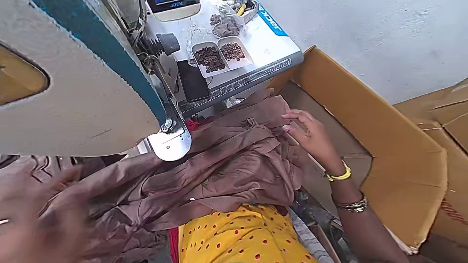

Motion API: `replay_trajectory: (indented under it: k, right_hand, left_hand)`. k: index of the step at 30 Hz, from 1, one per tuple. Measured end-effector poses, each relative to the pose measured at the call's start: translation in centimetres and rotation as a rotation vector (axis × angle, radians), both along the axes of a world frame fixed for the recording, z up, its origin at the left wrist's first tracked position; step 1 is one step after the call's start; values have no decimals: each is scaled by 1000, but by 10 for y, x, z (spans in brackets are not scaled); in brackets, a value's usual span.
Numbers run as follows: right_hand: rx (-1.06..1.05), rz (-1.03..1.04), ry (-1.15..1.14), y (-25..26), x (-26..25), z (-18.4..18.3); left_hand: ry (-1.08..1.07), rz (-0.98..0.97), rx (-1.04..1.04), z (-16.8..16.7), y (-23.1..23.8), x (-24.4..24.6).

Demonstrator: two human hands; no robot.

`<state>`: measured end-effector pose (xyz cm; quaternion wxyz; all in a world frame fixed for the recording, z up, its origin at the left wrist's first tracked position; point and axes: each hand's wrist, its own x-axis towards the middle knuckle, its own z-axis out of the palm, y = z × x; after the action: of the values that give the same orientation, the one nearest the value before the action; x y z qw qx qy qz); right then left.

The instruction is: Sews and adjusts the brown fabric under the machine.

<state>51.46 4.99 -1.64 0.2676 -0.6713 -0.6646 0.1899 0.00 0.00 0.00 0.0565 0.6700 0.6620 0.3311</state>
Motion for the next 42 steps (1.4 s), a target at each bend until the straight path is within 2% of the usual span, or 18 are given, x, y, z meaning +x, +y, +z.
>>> replay_trajectory:
  k: [2, 3, 6, 8, 10, 13, 15, 17, 18, 20, 22, 25, 27, 31, 35, 38, 40, 42]
  right_hand:
    - [-69, -62, 70, -8, 6, -8]
    - [-127, -42, 61, -7, 7, -16]
    - [-415, 186, -22, 8, 6, -48]
    - [-533, 291, -100, 22, -3, -51]
    - [-424, 351, -97, 20, -17, -42]
    - [-202, 537, -16, 2, -60, -15]
    - [-110, 696, 56, -12, -103, -6]
    - [-148, 833, 179, -21, -144, -5]
    - [-199, 881, 239, -24, -159, -5]
    - [-193, 936, 308, -26, -183, -5]
    - [-54, 977, 334, -27, -197, 3]
    - [189, 965, 381, -24, -201, 37]
    - [227, 846, 397, -15, -199, 51]
    - [-16, 611, 503, 10, -194, 30]
    - [-223, 527, 672, 17, -191, 27]
    - [-104, 485, 597, 37, -192, 28]
    - [72, 491, 502, 61, -199, 27]
    - [118, 509, 449, 79, -214, 30]
  left_hand:
    - [49, -331, -59, -16, 7, 83]
    - [77, -430, -63, -33, 11, 116]
    - [123, -553, -58, -78, 27, 163]
    - [66, -498, 14, -70, 30, 159]
    - [37, -437, 52, -42, 17, 124]
    - [232, -252, 134, -17, -4, 44]
    - [379, -46, 28, -16, -21, -4]
    - [385, 105, -168, -13, -36, -23]
    - [365, 88, -193, -13, -42, -21]
    - [245, -90, -118, -12, -44, 6]
    - [-60, -298, -91, -8, -45, 53]
    - [-449, -441, -40, -2, -36, 97]
    - [-574, -447, -33, 4, -21, 102]
    - [-495, -308, -95, 6, 14, 97]
    - [-507, -208, -281, 12, 41, 91]
    - [-498, -258, -396, 21, 52, 87]
    - [-451, -339, -384, 19, 49, 81]
    - [-409, -392, -330, 11, 38, 74]
